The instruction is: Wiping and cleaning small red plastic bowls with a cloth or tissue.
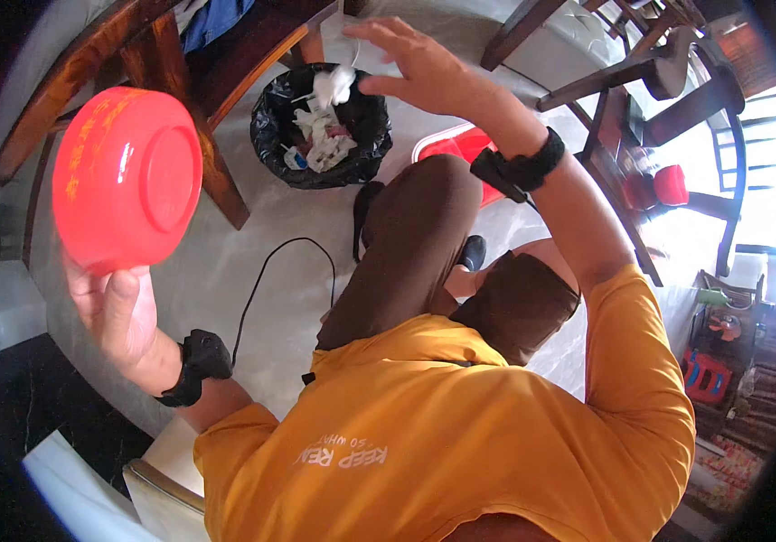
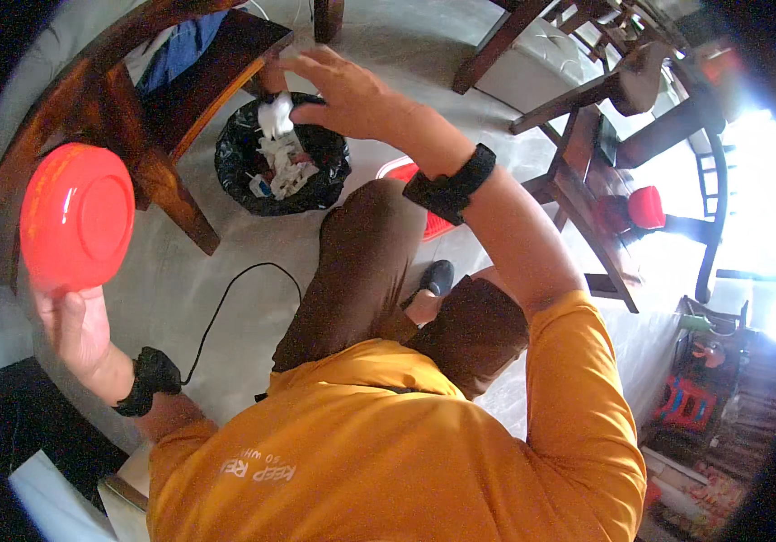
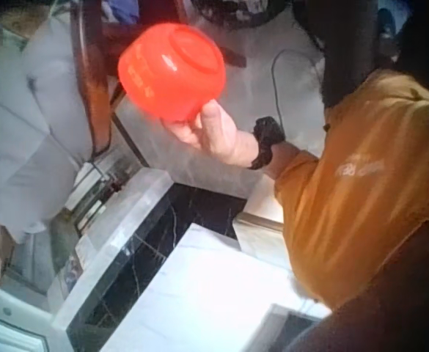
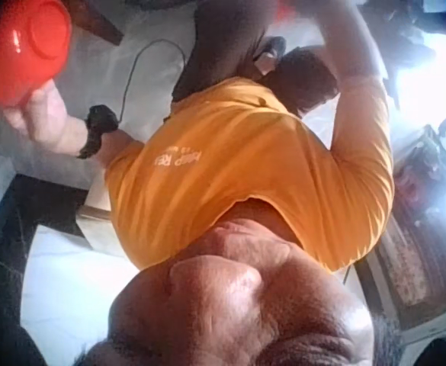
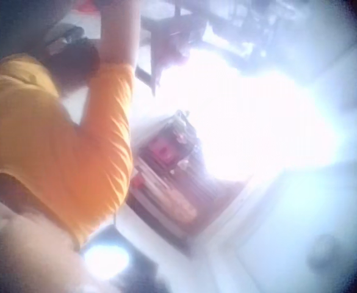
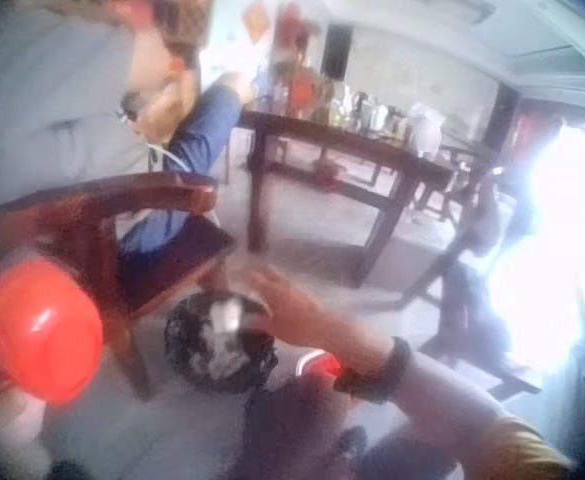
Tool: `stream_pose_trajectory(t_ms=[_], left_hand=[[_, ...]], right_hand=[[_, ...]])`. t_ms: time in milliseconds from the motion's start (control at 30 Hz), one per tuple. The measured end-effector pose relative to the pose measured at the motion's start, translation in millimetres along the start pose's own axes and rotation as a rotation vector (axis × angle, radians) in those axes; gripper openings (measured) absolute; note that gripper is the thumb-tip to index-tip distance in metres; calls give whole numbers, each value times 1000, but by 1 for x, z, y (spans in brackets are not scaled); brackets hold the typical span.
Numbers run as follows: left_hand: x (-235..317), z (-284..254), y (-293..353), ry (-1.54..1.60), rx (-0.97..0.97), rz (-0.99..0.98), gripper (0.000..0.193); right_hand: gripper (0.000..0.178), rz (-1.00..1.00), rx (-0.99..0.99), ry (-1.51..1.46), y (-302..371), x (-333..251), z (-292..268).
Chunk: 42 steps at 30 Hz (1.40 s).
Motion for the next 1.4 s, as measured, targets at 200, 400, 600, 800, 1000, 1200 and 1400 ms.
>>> stream_pose_trajectory(t_ms=[200,400,600,800,1000,1200,1400], left_hand=[[-30,29,-16,-22,20,-99,49],[-66,138,-51,-97,-383,-334,29],[-73,282,-56,-113,-982,-455,21],[-67,405,-71,-92,-1288,-566,28],[-86,504,-108,-21,-1403,-501,26],[-123,572,-228,-155,-1163,-262,23],[-170,627,-347,-416,-952,323,29]], right_hand=[[44,204,38,-53,12,25,-48],[30,400,77,-197,57,-1,-117],[64,155,26,-329,92,-53,-144],[46,518,132,-684,179,-13,-201],[26,502,322,-482,206,38,-294],[21,400,392,-64,172,220,-492],[30,299,400,181,122,396,-574]])
Point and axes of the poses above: each hand's wrist, its own y-axis away from the middle knuckle, its own z-axis out of the palm, x = y × z, the point moved 9 cm from there along -y, towards the middle knuckle, and after that the axes turned 2 degrees about -y, right-handed, at the moved point
